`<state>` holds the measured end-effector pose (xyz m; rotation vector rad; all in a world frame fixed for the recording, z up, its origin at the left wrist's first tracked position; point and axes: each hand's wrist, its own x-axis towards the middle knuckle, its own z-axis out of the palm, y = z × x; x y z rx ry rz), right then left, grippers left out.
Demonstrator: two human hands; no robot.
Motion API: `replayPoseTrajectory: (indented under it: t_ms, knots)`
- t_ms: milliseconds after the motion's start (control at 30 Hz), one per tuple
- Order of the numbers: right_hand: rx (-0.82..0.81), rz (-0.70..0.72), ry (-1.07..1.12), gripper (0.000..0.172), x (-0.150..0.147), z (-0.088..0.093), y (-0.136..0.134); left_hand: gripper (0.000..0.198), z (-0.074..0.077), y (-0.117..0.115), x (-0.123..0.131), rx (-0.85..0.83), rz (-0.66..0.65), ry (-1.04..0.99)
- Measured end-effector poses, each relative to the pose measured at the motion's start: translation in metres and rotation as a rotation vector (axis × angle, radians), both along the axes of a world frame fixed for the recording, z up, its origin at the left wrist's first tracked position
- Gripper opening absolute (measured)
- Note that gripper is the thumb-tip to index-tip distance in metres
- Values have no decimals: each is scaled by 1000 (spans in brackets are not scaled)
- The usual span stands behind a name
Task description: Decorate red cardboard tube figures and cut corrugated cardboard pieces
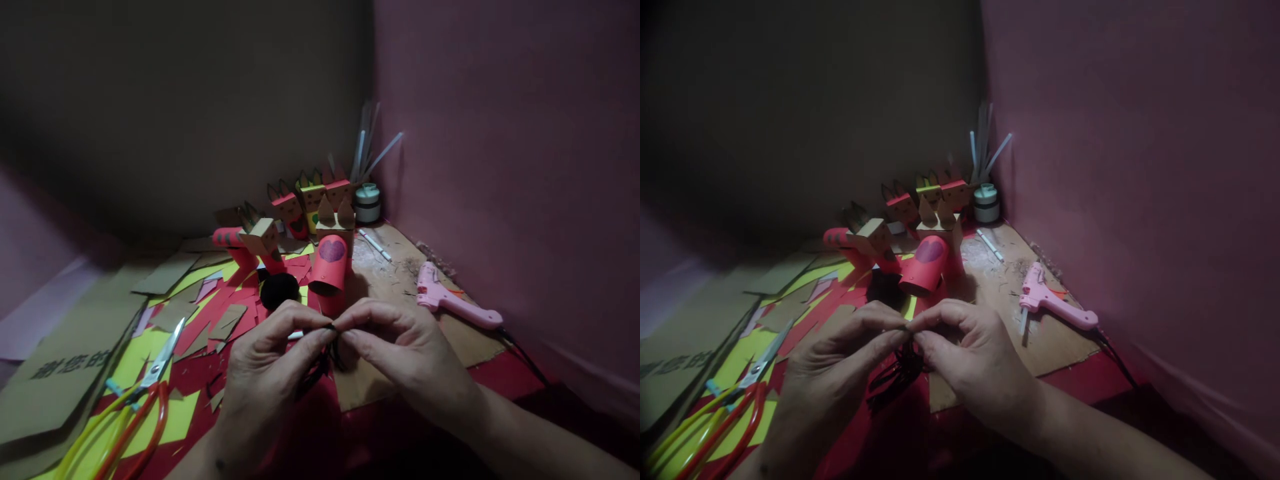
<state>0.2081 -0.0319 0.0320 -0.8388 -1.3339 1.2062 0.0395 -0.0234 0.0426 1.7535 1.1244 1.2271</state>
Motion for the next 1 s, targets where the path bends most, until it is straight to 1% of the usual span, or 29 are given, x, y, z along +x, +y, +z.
replayPoseTrajectory:
  t_ms: [67,200,233,300,433,600,700,800,1000]
  knots:
    - [76,-41,-102,11,5,3,5,12,5,3,-3,35,20,30]
    - [459,-226,-320,20,15,7,26,18,20,12,-8,183,87,153]
    - [529,-244,-361,22,17,7,32,17,23,15,-9,228,106,195]
    - [616,-269,-437,22,19,6,43,15,27,20,-10,329,135,310]
    - [715,-292,-584,13,15,0,55,11,29,26,-8,573,171,532]
    - [822,-326,-723,2,8,-6,59,13,29,27,0,738,203,753]
    - [898,-360,-753,8,5,-8,62,15,29,28,4,798,231,833]
    - [938,-378,-741,14,1,-9,63,14,29,30,5,828,254,836]
    - [890,-342,-704,13,-3,-12,61,10,28,32,3,795,251,847]
